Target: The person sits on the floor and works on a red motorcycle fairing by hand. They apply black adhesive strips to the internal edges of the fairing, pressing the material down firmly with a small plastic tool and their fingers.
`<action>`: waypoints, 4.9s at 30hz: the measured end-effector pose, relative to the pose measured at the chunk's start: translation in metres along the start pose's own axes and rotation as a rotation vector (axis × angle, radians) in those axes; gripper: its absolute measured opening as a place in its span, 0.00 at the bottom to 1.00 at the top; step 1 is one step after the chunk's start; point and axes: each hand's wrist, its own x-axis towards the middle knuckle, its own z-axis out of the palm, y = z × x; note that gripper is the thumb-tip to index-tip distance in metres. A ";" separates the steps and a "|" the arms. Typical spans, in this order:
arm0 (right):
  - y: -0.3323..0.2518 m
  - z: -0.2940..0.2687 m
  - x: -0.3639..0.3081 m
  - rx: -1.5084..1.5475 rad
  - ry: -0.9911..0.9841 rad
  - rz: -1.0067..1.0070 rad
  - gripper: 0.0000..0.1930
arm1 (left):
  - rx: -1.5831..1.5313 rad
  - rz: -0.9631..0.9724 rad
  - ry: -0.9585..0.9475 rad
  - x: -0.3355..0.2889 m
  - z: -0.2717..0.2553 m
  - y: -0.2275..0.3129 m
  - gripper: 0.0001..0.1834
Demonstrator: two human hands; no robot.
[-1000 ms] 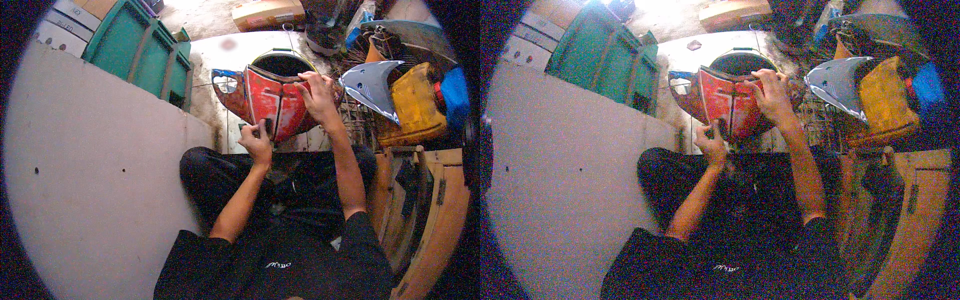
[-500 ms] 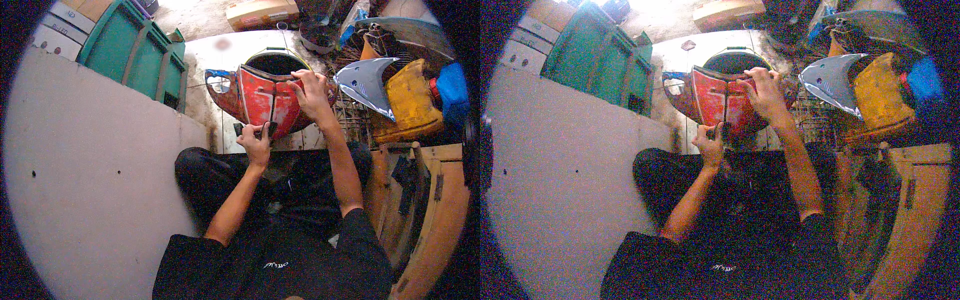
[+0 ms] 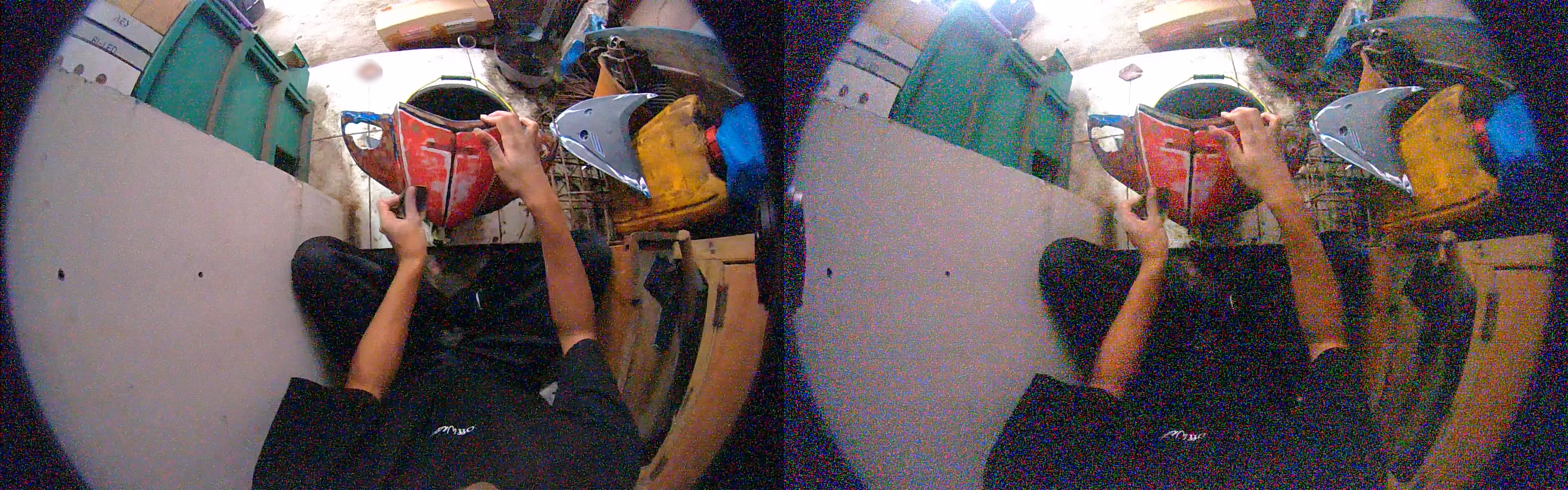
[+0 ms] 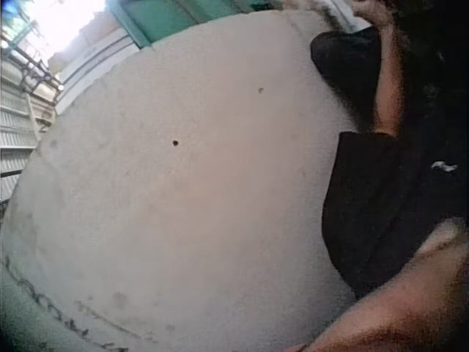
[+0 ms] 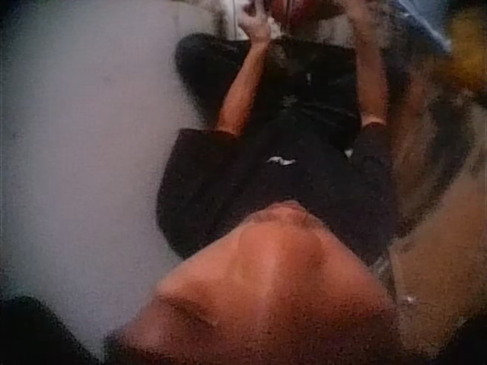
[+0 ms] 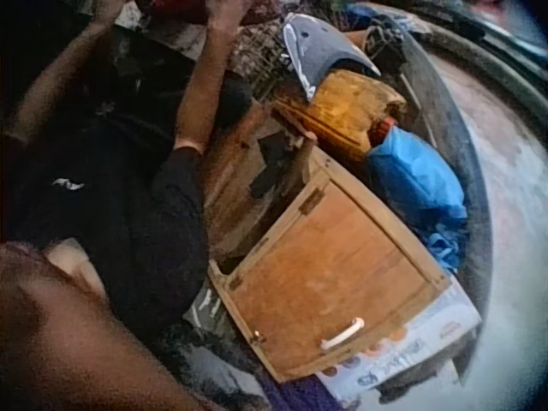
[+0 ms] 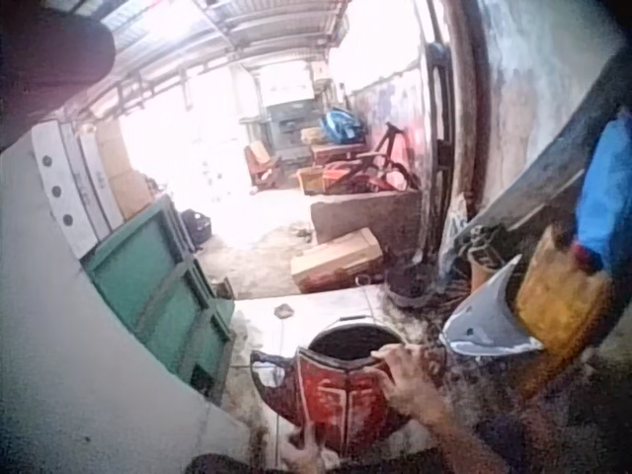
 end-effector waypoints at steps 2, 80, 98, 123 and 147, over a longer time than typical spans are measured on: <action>0.001 0.007 -0.001 0.009 0.004 -0.009 0.19 | 0.083 0.024 -0.024 0.006 -0.009 -0.012 0.18; 0.012 -0.006 -0.001 -0.005 -0.098 -0.029 0.23 | 0.193 0.087 -0.107 -0.025 -0.002 -0.021 0.21; -0.006 -0.004 -0.002 -0.094 -0.085 0.005 0.28 | 0.156 0.105 -0.041 -0.009 0.017 -0.004 0.20; 0.001 0.012 -0.011 -0.087 0.014 0.012 0.31 | 0.172 0.045 -0.087 -0.032 0.007 -0.019 0.21; -0.030 0.008 0.006 -0.182 0.026 0.146 0.22 | 0.115 -0.010 0.005 -0.014 -0.002 -0.029 0.22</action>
